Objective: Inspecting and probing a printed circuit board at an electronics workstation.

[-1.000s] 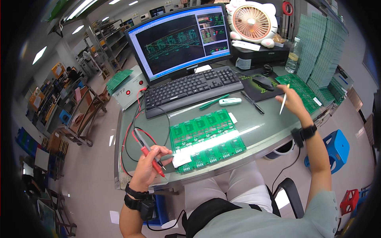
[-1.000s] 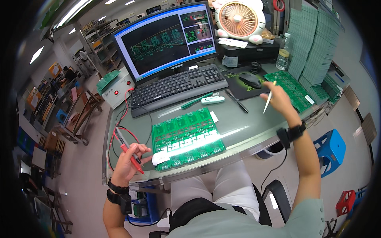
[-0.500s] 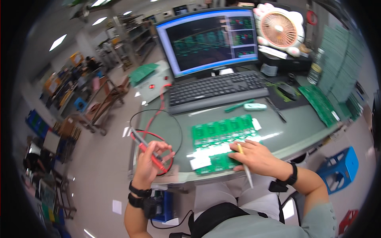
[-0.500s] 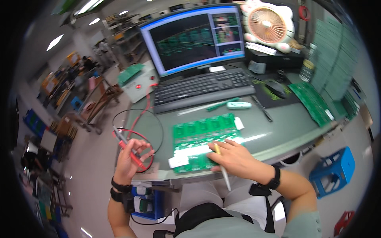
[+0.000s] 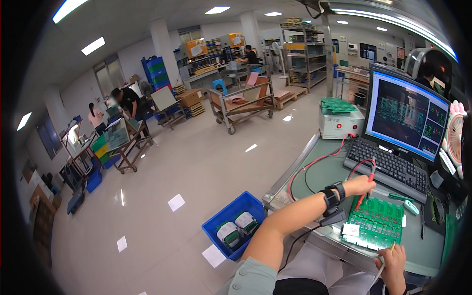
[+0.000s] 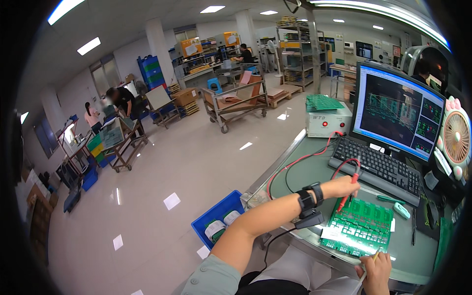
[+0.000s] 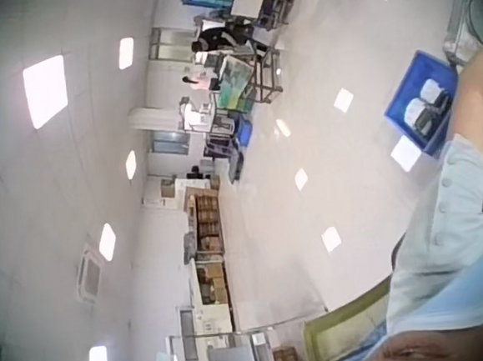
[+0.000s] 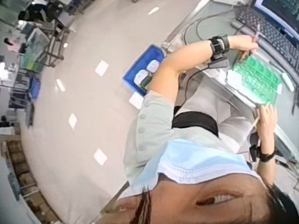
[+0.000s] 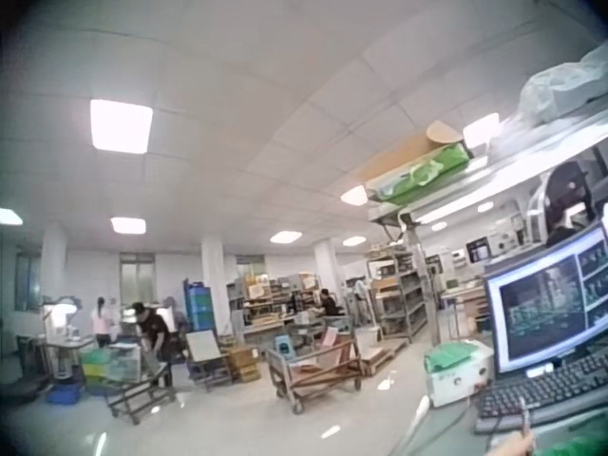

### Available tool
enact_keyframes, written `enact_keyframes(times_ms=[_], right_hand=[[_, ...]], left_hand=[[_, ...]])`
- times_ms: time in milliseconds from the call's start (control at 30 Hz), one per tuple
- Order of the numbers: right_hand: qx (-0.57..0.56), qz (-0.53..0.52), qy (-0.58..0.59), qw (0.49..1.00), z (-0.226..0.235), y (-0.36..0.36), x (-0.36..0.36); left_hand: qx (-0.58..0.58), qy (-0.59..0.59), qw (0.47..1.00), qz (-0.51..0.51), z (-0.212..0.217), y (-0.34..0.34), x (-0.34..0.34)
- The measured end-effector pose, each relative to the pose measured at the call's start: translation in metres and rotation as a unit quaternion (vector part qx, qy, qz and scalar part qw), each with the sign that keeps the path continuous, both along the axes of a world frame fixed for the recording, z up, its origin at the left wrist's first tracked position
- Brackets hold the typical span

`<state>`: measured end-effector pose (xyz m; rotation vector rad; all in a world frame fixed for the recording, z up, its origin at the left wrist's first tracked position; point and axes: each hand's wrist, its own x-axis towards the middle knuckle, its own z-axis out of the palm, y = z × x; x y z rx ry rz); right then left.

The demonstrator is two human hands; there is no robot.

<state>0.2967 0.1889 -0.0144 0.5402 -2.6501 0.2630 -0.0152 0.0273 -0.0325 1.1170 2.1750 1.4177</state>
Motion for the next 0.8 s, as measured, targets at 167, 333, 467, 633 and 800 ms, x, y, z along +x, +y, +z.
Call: enact_keyframes(times_ms=[167,333,467,633,800], right_hand=[[-0.028,-0.058,0.025,0.998,-0.012,-0.004,0.006],[-0.032,-0.088,0.006,0.996,-0.011,-0.004,0.007],[-0.008,-0.128,0.023,0.991,-0.017,0.007,0.004],[0.036,-0.202,-0.075,0.976,-0.016,0.040,-0.019],[-0.034,-0.081,-0.044,0.995,0.000,0.053,-0.054]], left_hand=[[-0.100,0.055,0.992,0.051,0.002,0.008,0.001],[-0.145,0.110,0.980,0.075,0.014,-0.001,0.012],[-0.253,0.067,0.965,0.021,0.039,-0.029,0.028],[-0.208,-0.148,0.966,-0.048,0.044,-0.076,0.072],[-0.046,-0.352,0.925,-0.135,0.045,-0.095,0.110]])
